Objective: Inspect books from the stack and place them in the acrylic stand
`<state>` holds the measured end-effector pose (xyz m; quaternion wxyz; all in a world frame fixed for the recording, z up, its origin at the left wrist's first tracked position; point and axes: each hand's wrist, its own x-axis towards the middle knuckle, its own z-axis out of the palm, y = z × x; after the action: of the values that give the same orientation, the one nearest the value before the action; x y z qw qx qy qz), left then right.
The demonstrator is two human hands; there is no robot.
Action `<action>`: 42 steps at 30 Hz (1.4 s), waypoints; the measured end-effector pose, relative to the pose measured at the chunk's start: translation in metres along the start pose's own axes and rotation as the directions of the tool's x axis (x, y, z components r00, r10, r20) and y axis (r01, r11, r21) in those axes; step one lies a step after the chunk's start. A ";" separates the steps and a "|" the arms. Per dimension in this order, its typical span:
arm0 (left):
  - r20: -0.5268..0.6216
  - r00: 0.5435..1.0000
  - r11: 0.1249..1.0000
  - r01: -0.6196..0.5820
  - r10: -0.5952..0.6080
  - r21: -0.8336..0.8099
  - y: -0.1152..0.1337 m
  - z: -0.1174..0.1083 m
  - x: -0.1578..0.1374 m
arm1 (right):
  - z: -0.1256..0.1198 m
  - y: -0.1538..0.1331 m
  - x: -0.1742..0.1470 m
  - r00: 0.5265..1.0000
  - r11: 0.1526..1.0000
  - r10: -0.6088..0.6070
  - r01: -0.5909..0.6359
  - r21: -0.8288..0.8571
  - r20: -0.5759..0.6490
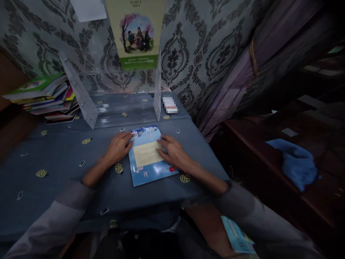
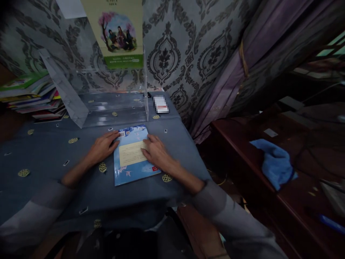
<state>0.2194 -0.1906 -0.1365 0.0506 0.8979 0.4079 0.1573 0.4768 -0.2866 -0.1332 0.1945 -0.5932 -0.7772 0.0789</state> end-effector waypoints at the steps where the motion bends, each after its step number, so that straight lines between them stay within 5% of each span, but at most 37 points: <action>1: 0.004 1.000 1.000 -0.006 0.006 -0.004 -0.001 0.000 0.001 | 0.007 0.004 0.008 1.000 1.000 -0.003 0.003 0.026 -0.018; 8: 0.034 0.994 0.994 -0.103 0.104 -0.035 -0.006 0.007 0.020 | 0.038 0.018 0.026 0.991 0.990 0.033 -0.015 0.144 -0.128; 25: 0.070 0.924 0.914 -0.358 0.376 -0.189 0.021 0.042 0.088 | 0.041 0.016 0.021 0.984 0.985 0.026 0.004 0.172 -0.175; 42: 0.138 0.924 0.933 -0.344 0.357 -0.106 0.034 0.037 0.088 | 0.028 0.024 0.018 0.989 0.970 0.041 -0.004 0.244 -0.145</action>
<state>0.3097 -0.1457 -0.1429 0.0889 0.9631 0.2290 0.1099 0.4832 -0.2596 -0.1636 0.3222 -0.5779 -0.7383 0.1309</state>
